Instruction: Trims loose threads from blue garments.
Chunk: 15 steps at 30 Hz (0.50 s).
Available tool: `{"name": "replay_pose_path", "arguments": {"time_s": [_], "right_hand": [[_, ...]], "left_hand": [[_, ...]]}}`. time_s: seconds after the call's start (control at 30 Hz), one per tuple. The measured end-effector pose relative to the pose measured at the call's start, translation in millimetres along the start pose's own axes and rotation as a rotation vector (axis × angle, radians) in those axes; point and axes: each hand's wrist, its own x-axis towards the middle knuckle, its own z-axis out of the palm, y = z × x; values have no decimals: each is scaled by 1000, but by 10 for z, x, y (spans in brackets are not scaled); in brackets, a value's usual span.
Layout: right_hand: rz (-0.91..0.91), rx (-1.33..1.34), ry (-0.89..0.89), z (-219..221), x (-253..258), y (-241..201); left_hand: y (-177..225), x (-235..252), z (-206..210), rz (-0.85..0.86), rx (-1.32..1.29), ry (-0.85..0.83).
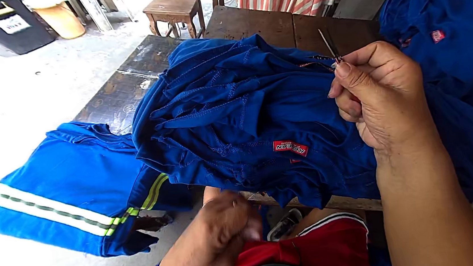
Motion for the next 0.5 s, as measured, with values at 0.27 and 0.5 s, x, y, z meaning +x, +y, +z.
{"name": "replay_pose_path", "arguments": {"time_s": [0.27,0.5], "right_hand": [[-58,-103,-53,38,-106,-15],[-79,-129,-35,40,-119,0]], "left_hand": [[10,-167,39,-133,183,172],[-124,918,160,-66,605,332]]}}
